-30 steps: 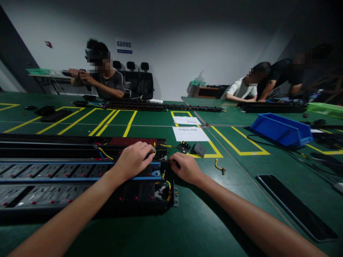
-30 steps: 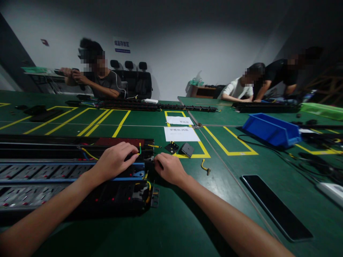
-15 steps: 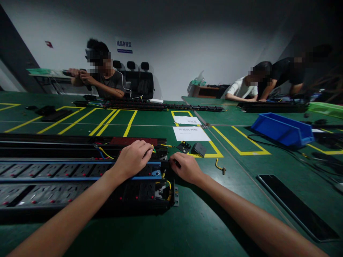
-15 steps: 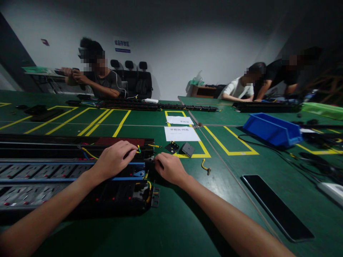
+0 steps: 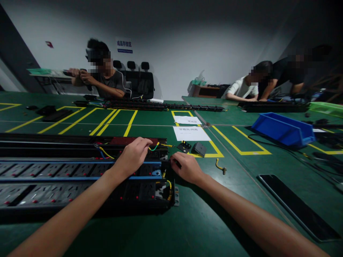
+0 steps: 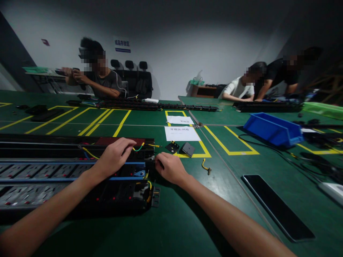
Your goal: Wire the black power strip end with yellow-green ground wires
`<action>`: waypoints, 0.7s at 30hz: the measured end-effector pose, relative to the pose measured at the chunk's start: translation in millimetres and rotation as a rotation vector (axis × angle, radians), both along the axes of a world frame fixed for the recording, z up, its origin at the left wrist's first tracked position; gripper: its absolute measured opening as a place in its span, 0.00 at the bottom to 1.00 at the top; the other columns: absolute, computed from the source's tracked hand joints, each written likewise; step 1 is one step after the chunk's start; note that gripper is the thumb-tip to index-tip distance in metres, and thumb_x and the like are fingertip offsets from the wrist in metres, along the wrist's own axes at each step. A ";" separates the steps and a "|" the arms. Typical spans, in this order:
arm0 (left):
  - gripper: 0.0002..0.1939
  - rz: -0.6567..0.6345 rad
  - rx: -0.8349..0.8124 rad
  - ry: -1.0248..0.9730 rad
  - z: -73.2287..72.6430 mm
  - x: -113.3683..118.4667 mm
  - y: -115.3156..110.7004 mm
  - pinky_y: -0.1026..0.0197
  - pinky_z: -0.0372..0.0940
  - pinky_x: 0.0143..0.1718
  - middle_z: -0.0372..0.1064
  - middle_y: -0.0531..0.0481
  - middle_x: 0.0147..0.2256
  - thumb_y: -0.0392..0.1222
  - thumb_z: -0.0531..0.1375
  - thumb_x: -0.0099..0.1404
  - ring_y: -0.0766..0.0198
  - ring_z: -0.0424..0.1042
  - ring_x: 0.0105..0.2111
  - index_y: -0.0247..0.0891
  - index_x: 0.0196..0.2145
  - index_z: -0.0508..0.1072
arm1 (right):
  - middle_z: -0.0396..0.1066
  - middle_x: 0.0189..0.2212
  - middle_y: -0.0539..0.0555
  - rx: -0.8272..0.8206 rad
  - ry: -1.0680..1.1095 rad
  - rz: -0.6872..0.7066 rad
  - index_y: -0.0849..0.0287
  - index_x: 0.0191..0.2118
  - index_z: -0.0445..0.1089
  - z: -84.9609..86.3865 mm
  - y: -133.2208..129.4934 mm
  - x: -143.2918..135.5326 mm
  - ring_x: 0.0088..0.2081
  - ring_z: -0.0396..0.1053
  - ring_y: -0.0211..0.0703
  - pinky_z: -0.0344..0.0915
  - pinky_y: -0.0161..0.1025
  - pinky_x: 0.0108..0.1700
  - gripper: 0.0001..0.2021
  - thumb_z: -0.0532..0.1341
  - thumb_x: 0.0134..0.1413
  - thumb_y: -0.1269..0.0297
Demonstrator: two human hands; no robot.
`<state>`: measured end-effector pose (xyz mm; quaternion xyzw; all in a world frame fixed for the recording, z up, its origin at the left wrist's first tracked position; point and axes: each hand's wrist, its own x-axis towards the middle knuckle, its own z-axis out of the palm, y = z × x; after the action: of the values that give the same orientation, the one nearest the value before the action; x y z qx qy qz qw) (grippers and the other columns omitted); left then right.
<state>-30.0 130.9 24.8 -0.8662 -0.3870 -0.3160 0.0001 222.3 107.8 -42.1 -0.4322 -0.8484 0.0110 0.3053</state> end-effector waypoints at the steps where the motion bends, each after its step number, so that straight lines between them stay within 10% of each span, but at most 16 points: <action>1: 0.11 0.004 0.002 -0.011 0.3 0.5 0.2 0.51 0.69 0.49 0.73 0.43 0.43 0.33 0.50 0.71 0.56 0.73 0.45 0.36 0.46 0.71 | 0.71 0.31 0.52 -0.002 0.000 0.002 0.57 0.36 0.66 0.1 0.0 0.0 0.31 0.66 0.41 0.55 0.35 0.33 0.05 0.57 0.59 0.74; 21: 0.09 0.141 -0.131 -0.172 9.9 -0.6 -1.3 0.60 0.68 0.37 0.78 0.51 0.33 0.43 0.55 0.69 0.61 0.76 0.32 0.39 0.38 0.74 | 0.70 0.29 0.51 0.006 0.000 0.000 0.57 0.35 0.67 -0.6 0.7 0.3 0.31 0.67 0.40 0.55 0.35 0.32 0.06 0.58 0.57 0.75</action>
<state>-30.5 129.6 34.7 -0.8046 -0.4655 -0.3625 -0.0677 222.6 108.5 -42.7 -0.4312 -0.8485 0.0088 0.3067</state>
